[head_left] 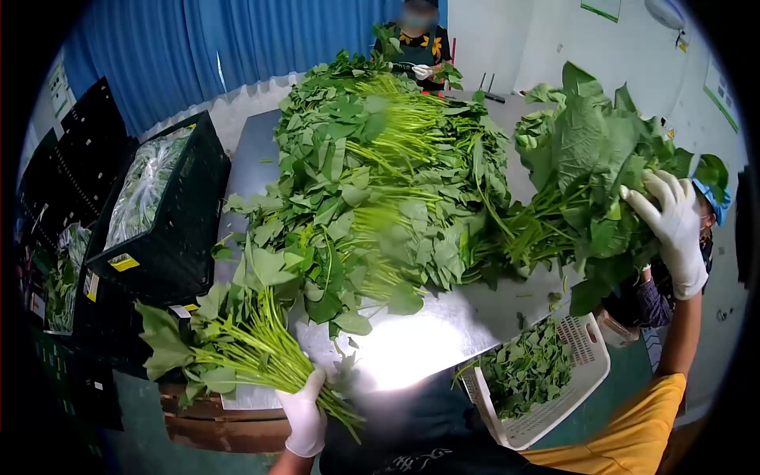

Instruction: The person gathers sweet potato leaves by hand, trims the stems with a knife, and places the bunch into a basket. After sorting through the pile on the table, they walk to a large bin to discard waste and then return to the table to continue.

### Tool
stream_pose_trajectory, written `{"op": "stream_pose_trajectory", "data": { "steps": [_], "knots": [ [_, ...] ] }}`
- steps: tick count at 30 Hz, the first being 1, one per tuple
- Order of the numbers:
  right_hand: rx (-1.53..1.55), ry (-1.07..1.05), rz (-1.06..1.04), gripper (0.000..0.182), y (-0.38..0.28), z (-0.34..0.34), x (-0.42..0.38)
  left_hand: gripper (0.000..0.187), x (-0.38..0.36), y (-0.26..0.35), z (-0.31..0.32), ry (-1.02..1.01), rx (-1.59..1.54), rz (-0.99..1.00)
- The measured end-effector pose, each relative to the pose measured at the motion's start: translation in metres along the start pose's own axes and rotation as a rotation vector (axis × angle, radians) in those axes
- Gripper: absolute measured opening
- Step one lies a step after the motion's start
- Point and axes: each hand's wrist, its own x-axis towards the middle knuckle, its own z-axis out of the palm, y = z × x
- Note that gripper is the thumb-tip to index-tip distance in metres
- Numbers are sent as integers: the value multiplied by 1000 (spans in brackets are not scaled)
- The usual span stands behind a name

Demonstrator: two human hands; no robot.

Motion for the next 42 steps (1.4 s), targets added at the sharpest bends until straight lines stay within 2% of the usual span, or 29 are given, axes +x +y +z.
{"op": "stream_pose_trajectory", "data": {
  "steps": [2,5,7,10,13,14,15,16,17,18,19,21,23,27,29,31,33,35,37,39,40,41,42],
  "knots": [
    [27,16,3,41,13,-9,-1,26,-2,-2,3,89,15,6],
    [146,96,-20,35,35,-22,1,27,-5,1,6,75,-28,-14],
    [326,176,0,34,34,-31,22,29,-5,-2,2,87,-20,-26],
    [592,337,-13,29,22,-3,67,39,-1,-5,1,36,-77,-94],
    [654,332,-80,37,-12,46,123,38,0,1,14,72,-80,-89],
    [716,203,-15,40,-33,73,141,38,0,2,21,145,-72,-96],
    [952,236,-148,46,-57,106,166,38,1,1,21,149,-72,-98],
    [894,237,-229,59,-89,160,190,38,1,-1,21,142,-46,-105],
    [705,215,-179,63,-120,174,197,39,2,-2,22,134,-20,-111],
    [665,-30,-160,76,-154,201,205,39,2,-5,21,133,-18,-109],
    [683,-65,-161,84,-178,224,205,39,2,-9,18,125,-8,-106],
    [762,-150,-43,86,-216,251,203,39,6,-19,12,116,15,-100],
    [869,-93,73,85,-222,245,192,34,11,-31,7,116,68,-2],
    [717,-69,216,83,-206,223,153,22,18,-35,11,62,36,21],
    [750,48,341,89,-197,205,122,19,21,-37,13,37,48,8],
    [859,14,448,88,-197,188,81,16,21,-33,19,37,-7,-1],
    [935,-13,521,80,-212,181,39,14,22,-35,16,59,41,-15],
    [989,-74,481,67,-236,169,1,15,24,-31,16,110,-44,88],
    [1065,-263,477,50,-255,135,-13,16,27,-22,11,174,-26,158],
    [1122,-182,398,38,-290,133,-37,18,28,-13,0,194,32,230],
    [1176,-211,451,35,-304,125,-44,26,32,-15,-16,150,144,314],
    [1230,-240,507,32,-315,110,-43,35,28,-7,-11,146,39,320],
    [1201,-155,544,32,-331,110,-47,39,24,-2,-11,73,-29,323]
  ]
}}
